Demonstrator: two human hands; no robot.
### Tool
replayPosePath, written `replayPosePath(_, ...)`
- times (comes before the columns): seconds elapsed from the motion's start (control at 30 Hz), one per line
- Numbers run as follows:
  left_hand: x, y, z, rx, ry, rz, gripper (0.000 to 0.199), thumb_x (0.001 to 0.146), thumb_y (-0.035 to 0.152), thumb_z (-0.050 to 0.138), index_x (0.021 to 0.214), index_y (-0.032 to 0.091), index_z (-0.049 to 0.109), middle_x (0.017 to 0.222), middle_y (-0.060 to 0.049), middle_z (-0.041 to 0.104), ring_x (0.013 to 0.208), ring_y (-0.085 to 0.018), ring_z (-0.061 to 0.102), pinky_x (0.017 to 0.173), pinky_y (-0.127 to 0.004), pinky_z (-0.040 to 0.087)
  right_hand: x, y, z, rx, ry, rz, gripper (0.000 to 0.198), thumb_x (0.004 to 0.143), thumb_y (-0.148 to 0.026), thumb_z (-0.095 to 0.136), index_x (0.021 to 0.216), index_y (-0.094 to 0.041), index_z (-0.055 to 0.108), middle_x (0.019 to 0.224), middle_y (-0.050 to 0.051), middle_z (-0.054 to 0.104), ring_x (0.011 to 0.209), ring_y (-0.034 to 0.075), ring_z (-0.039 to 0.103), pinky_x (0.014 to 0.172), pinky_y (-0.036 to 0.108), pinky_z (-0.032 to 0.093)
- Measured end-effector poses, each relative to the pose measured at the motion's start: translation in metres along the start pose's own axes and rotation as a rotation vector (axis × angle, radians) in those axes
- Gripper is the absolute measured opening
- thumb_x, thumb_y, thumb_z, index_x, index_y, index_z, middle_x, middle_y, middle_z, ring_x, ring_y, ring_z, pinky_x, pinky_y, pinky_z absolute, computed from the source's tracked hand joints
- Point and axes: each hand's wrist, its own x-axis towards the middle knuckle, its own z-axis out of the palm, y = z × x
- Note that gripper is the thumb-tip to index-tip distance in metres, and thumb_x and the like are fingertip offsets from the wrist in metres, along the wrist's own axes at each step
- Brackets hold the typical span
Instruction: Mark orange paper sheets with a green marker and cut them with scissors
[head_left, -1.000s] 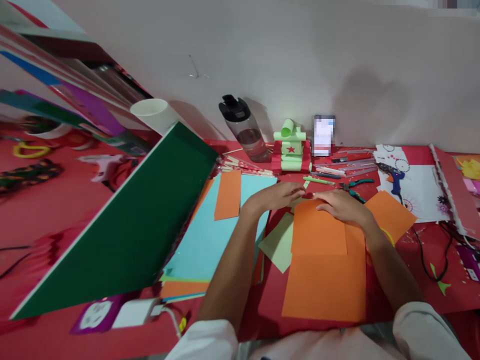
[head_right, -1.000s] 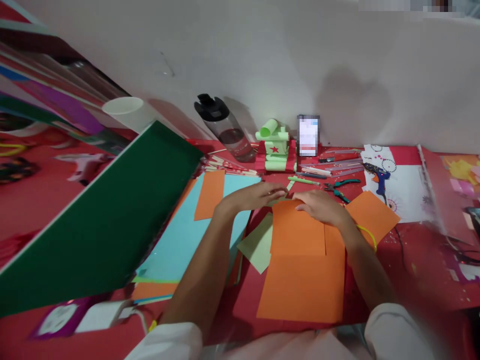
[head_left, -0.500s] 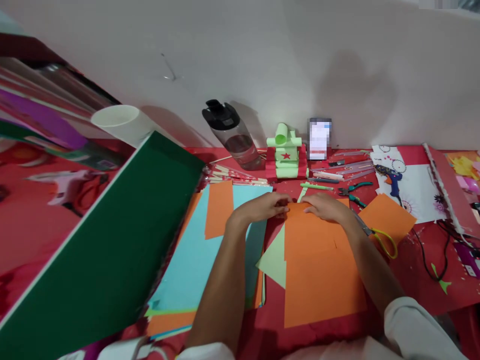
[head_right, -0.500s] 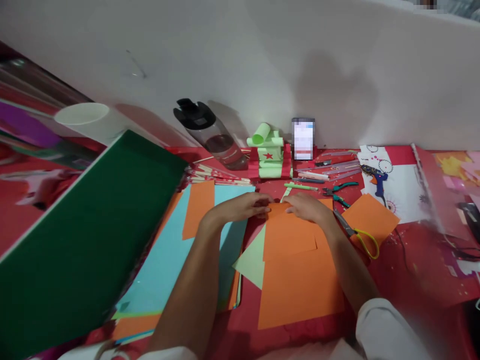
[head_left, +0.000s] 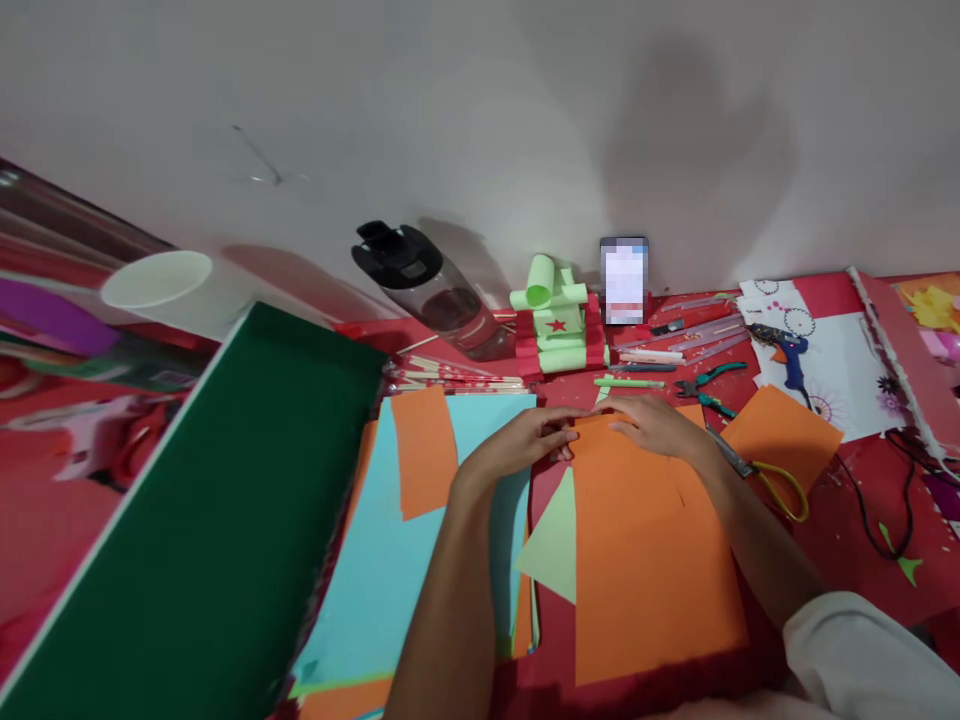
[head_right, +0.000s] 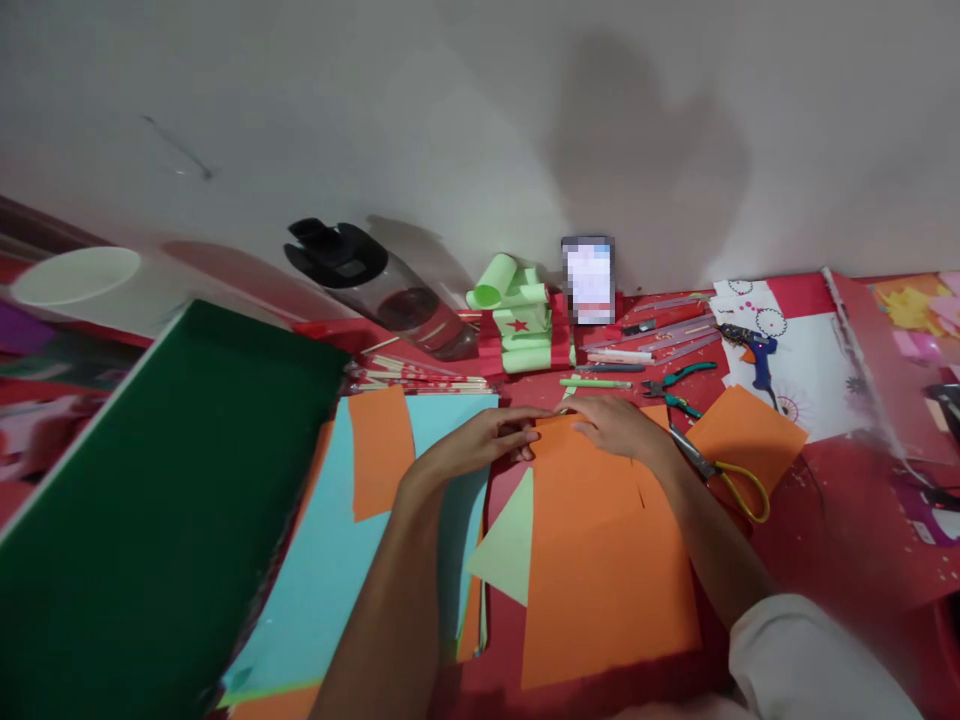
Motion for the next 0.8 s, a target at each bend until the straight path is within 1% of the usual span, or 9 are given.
replayPosePath(0.17,-0.001,0.001,0.0,0.004,0.02,-0.031,0.07,0.091,0.058,0.073,0.146,0.014,0.065,0.081,-0.007,0.078,0.077,-0.023,0.078,0.079,-0.036,0.059,0.0,0.002,-0.001,0.065,-0.004,-0.007,0.033,0.103,-0.017,0.058,0.131,-0.027,0.071,0.134,0.007,0.077,0.123,0.026,0.071,0.105,0.04,0.049)
replayPosePath(0.33,-0.006,0.0,-0.001,-0.032,0.025,-0.05,0.066,0.087,0.05,0.077,0.143,0.016,0.069,0.093,-0.009,0.079,0.089,-0.023,0.078,0.083,-0.035,0.059,0.0,0.004,-0.001,0.097,0.016,0.004,0.031,0.102,-0.017,0.059,0.129,-0.024,0.072,0.131,0.009,0.078,0.123,0.026,0.071,0.105,0.04,0.05)
replayPosePath(0.4,-0.007,-0.001,-0.001,-0.029,0.02,-0.046,0.063,0.088,0.045,0.077,0.144,0.018,0.069,0.094,-0.008,0.078,0.09,-0.023,0.078,0.082,-0.034,0.059,0.0,0.005,-0.001,0.121,0.026,0.003,0.031,0.101,-0.016,0.059,0.128,-0.023,0.073,0.129,0.009,0.078,0.122,0.025,0.071,0.104,0.039,0.05)
replayPosePath(0.53,-0.008,-0.004,-0.002,-0.037,0.013,-0.027,0.057,0.092,0.041,0.074,0.144,0.019,0.069,0.092,-0.007,0.077,0.087,-0.02,0.078,0.084,-0.035,0.059,-0.001,0.006,-0.001,0.176,0.035,0.013,0.031,0.102,-0.017,0.057,0.126,-0.024,0.074,0.126,0.008,0.079,0.119,0.023,0.073,0.102,0.036,0.052)
replayPosePath(0.67,-0.007,-0.008,-0.001,-0.087,0.034,-0.038,0.054,0.093,0.042,0.074,0.141,0.016,0.071,0.087,-0.006,0.076,0.081,-0.02,0.076,0.084,-0.036,0.061,-0.004,0.008,-0.002,0.214,0.03,0.016,0.033,0.102,-0.018,0.055,0.128,-0.026,0.074,0.128,0.008,0.079,0.12,0.023,0.073,0.103,0.037,0.052)
replayPosePath(0.8,-0.007,-0.009,-0.001,-0.098,0.054,-0.037,0.052,0.094,0.042,0.074,0.139,0.015,0.072,0.087,-0.007,0.077,0.082,-0.02,0.075,0.084,-0.037,0.061,-0.004,0.008,-0.002,0.234,0.027,0.035,0.031,0.102,-0.02,0.057,0.127,-0.025,0.074,0.125,0.008,0.079,0.116,0.023,0.073,0.101,0.037,0.053)
